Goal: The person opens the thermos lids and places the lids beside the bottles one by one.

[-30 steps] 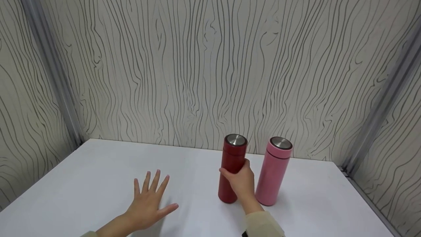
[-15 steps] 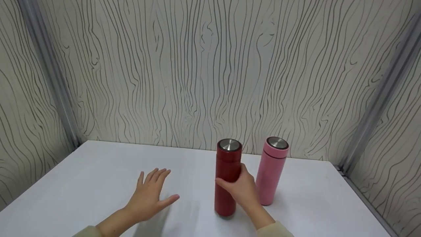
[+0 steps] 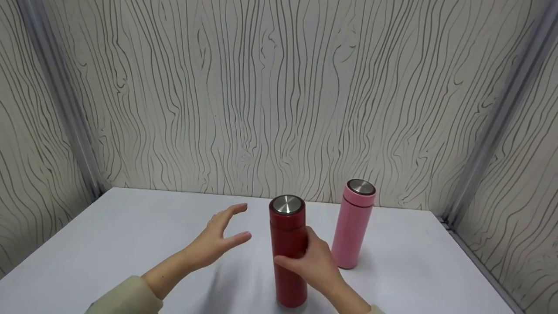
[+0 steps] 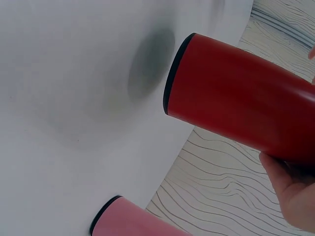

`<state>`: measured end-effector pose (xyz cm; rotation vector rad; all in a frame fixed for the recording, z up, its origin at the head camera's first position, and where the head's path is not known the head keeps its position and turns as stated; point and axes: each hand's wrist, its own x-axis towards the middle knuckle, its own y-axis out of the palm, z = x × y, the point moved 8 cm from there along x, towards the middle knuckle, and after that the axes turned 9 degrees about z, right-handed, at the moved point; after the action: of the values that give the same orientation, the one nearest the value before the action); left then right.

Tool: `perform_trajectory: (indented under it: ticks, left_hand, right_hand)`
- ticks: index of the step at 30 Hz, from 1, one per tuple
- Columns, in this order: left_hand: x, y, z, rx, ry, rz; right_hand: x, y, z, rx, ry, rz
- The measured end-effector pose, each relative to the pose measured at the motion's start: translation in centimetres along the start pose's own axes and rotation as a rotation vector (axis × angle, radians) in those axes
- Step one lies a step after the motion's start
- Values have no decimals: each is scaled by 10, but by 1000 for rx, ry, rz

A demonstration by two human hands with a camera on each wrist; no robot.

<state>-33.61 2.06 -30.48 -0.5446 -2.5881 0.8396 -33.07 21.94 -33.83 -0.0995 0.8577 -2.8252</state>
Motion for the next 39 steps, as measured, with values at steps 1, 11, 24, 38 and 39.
perform_trajectory:
  ticks: [1,11,24,38,39]
  left_hand:
    - [2,0,-3,-50,4,12]
    - [17,12,-29,-316,79,162]
    - [25,18,-40,-408,108,130]
    - [23,14,-47,-366,-10,-38]
    - [23,15,-48,-394,3,7]
  right_hand:
    - [-1,2,1,4,-3,10]
    - [-6,13,13,-28,-29,78]
    - [-9,23,22,-34,-84,135]
    - [-10,23,28,-64,-50,92]
    - [-10,24,29,-61,-59,103]
